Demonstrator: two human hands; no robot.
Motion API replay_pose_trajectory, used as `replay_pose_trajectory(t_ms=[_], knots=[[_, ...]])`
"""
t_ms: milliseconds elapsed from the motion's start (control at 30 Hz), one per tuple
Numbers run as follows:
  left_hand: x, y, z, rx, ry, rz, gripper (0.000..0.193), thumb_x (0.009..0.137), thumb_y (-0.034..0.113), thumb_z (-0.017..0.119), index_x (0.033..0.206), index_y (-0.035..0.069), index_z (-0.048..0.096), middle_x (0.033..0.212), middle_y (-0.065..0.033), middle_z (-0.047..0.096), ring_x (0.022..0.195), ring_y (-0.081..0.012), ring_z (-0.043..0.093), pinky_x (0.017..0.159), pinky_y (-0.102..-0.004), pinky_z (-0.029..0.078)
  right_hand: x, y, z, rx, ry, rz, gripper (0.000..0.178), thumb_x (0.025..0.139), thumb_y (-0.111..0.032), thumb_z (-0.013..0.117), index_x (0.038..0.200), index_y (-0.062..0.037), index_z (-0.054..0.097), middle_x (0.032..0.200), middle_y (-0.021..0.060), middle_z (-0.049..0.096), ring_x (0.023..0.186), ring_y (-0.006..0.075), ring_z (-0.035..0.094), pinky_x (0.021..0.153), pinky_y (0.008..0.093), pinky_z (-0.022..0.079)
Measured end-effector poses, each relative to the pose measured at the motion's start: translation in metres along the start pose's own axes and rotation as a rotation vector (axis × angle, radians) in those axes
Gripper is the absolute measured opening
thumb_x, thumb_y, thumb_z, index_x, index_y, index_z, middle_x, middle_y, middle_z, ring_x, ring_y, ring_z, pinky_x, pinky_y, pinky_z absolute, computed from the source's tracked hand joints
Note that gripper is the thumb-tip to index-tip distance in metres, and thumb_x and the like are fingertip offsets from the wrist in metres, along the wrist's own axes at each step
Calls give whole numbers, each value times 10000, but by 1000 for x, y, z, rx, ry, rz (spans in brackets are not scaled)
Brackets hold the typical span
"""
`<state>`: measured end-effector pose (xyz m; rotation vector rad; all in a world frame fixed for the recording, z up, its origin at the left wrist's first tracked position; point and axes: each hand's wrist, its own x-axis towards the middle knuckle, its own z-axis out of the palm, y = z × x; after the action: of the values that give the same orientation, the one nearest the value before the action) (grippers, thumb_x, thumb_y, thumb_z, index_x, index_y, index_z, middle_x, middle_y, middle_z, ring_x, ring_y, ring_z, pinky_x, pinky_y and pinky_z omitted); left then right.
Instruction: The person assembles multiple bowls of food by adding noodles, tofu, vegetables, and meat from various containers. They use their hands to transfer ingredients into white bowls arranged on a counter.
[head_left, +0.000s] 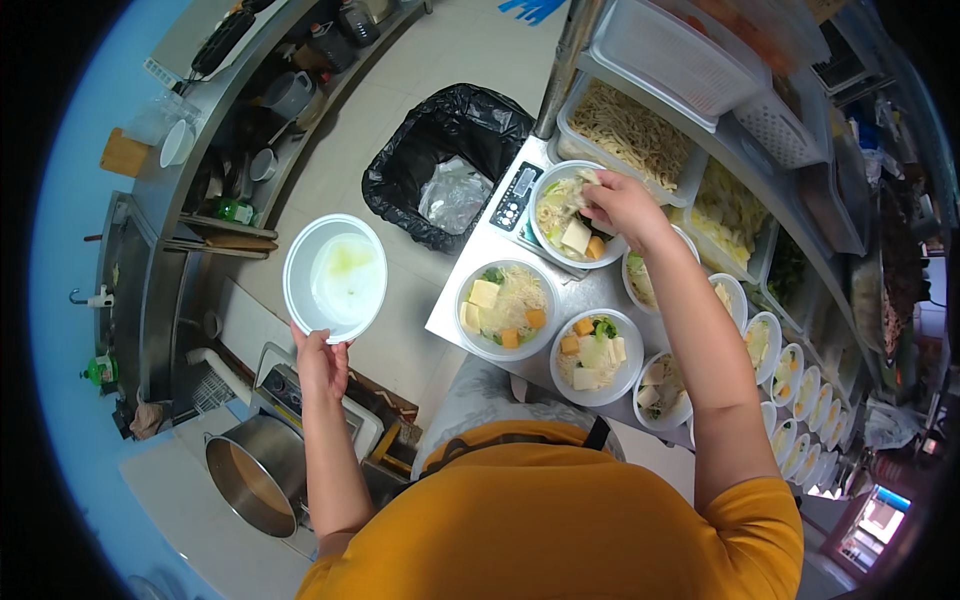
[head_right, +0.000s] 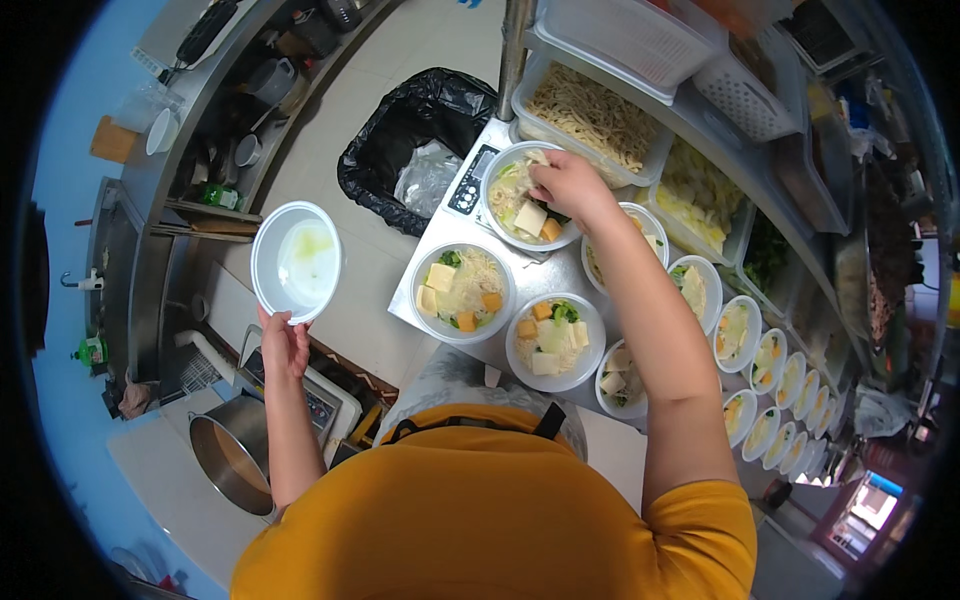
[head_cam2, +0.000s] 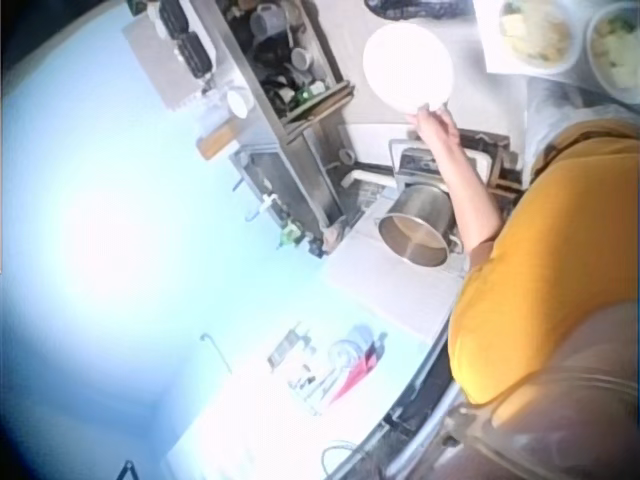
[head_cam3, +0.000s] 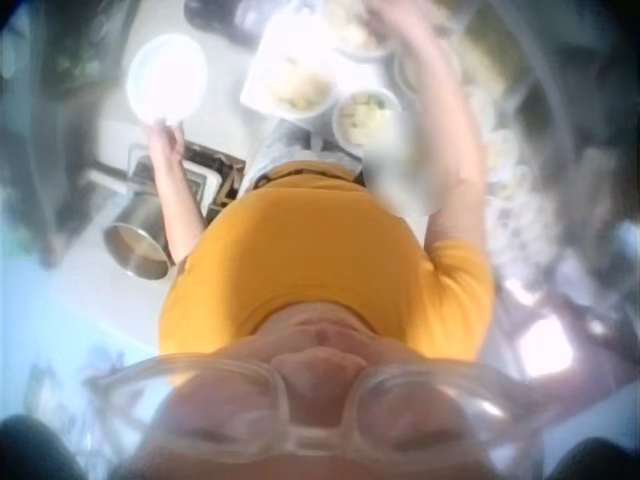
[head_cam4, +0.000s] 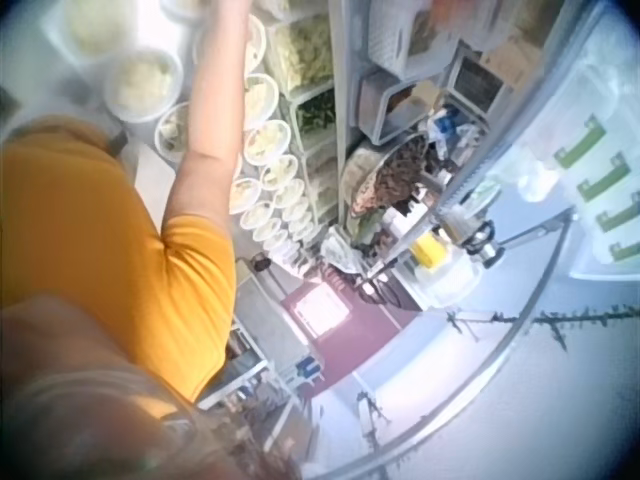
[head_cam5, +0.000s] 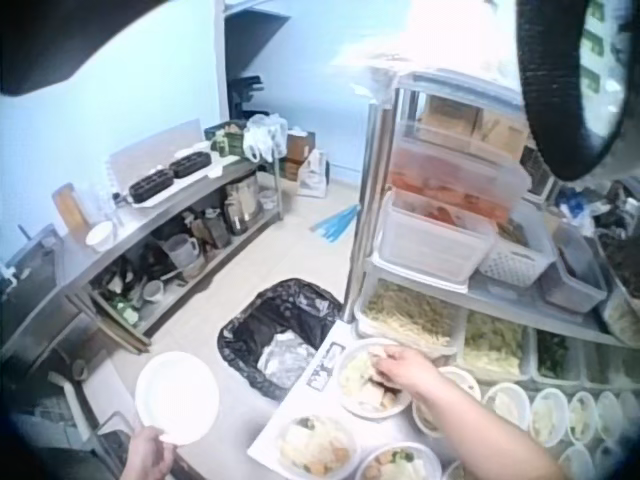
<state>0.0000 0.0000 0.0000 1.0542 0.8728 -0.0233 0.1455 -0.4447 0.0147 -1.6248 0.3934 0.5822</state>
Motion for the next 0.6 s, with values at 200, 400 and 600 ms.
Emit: replay_pose_trajectory(t_ms=[200, 400, 600], knots=[[32, 23, -11, 18, -15, 8, 713, 832, -3, 385, 1455, 271, 175, 1156, -144, 524, 674, -191, 649, 453, -155, 533, -18, -8, 17, 19, 150, 32, 370, 933, -180, 536, 1269, -27, 520, 1093, 43, 608, 899, 101, 597, 774, 229, 505], [54, 32, -21, 12, -54, -33, 716, 822, -14, 395, 1455, 250, 188, 1175, -151, 515, 676, -202, 651, 464, -154, 542, -42, 10, 27, 95, 290, -183, 227, 957, -146, 497, 1122, -17, 584, 1042, 34, 619, 860, 107, 588, 751, 241, 493], [67, 35, -10, -4, -135, -35, 717, 809, -25, 397, 1449, 234, 206, 1207, -170, 493, 711, -222, 664, 494, -176, 566, -43, 30, 31, 85, 383, -255, 199, 960, -154, 506, 1066, -20, 608, 990, 32, 629, 857, 97, 583, 753, 241, 486]])
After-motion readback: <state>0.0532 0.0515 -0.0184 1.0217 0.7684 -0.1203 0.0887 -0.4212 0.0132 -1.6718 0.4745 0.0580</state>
